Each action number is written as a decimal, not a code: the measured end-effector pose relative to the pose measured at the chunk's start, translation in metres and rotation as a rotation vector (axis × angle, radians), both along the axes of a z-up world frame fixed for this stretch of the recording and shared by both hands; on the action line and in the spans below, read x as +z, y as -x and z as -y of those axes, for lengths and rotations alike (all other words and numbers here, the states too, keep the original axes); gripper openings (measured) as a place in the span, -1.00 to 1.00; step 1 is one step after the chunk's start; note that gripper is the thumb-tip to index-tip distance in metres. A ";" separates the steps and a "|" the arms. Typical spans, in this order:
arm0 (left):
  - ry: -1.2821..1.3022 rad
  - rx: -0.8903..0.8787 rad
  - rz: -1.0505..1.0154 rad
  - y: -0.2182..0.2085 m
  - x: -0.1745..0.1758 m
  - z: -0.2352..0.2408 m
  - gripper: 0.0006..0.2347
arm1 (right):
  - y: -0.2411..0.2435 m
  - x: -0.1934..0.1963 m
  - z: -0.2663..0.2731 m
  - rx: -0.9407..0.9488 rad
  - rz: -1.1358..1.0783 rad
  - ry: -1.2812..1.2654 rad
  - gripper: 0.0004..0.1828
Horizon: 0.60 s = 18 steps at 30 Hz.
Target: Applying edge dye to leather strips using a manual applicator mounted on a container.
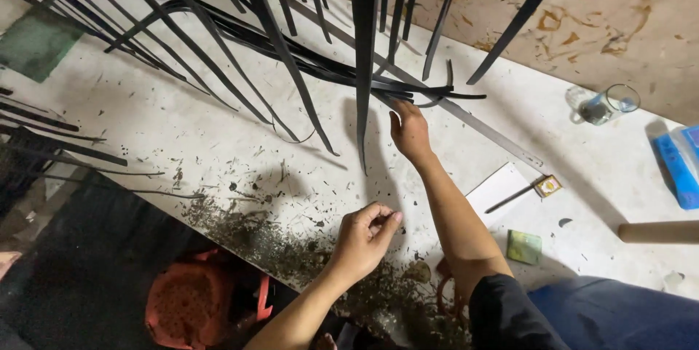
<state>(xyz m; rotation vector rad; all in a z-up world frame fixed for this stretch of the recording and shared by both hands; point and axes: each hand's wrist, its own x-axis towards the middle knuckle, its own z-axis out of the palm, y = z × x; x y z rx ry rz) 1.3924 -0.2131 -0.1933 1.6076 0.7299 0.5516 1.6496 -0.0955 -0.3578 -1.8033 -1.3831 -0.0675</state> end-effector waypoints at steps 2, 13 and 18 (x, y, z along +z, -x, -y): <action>-0.057 -0.035 -0.049 -0.002 -0.008 -0.004 -0.79 | -0.010 -0.021 -0.022 0.074 -0.007 0.012 -0.63; -0.074 0.015 -0.134 0.000 -0.040 -0.014 -0.81 | -0.025 -0.076 -0.119 0.102 0.160 0.693 -0.28; -0.068 0.012 -0.114 0.001 -0.040 -0.016 -0.80 | -0.032 -0.083 -0.119 0.007 0.238 0.757 -0.36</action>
